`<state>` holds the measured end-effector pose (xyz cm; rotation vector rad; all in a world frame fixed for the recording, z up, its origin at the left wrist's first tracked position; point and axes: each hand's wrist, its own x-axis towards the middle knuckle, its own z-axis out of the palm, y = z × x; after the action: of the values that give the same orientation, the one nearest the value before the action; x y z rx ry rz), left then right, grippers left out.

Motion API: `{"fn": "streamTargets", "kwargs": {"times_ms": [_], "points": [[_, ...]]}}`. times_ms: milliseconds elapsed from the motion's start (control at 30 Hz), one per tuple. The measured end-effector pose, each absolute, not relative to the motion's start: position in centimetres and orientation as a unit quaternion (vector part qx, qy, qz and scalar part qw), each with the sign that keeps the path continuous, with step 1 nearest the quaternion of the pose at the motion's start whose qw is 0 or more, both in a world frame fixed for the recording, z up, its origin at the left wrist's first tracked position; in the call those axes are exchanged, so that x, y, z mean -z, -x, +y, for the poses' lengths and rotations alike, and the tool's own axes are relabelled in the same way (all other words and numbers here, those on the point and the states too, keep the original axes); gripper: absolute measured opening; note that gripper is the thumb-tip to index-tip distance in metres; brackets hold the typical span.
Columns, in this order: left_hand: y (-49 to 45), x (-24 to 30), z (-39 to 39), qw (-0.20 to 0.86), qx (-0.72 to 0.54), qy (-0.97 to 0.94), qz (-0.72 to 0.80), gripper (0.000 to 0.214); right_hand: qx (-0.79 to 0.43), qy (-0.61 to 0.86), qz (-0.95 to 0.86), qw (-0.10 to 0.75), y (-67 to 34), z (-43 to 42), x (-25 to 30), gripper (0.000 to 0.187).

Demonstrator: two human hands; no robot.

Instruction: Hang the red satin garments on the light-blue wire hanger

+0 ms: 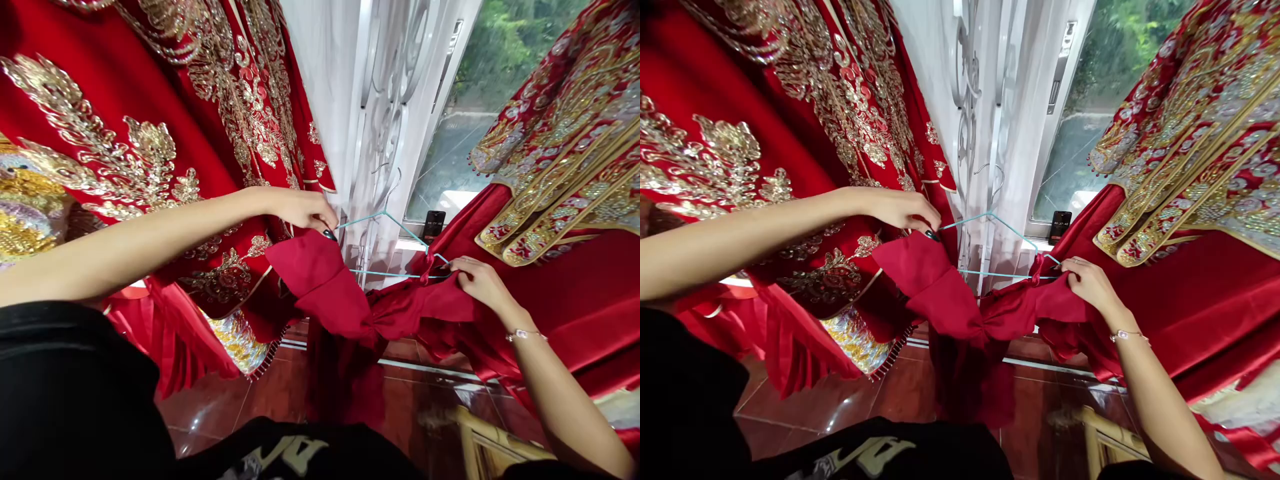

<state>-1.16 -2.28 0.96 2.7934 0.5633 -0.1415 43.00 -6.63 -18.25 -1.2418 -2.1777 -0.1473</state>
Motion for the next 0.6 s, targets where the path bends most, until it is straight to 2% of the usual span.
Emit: {"fn": "streamTargets", "kwargs": {"times_ms": [100,200,367,467,600], "points": [[-0.3,-1.2,-1.2,0.183,0.051,-0.966,0.176,0.020,0.058,0.465,-0.824,0.319,-43.1,-7.1,18.0,0.021],[-0.1,-0.6,-0.7,0.193,0.001,-0.967,0.167,0.020,0.054,0.461,-0.822,0.329,-43.1,-7.7,17.9,0.021],[0.8,1.4,0.1,0.069,-0.148,-0.976,0.145,0.019,0.050,0.446,-0.843,0.297,-42.1,-8.0,18.1,0.023],[0.2,2.3,0.7,0.029,-0.178,-0.973,0.143,0.017,0.053,0.432,-0.853,0.287,-41.4,-8.0,18.1,0.024],[-1.0,5.3,-2.1,-0.032,-0.202,-0.966,0.159,0.041,0.052,0.414,-0.859,0.298,-41.2,-8.7,18.1,0.026]]}}
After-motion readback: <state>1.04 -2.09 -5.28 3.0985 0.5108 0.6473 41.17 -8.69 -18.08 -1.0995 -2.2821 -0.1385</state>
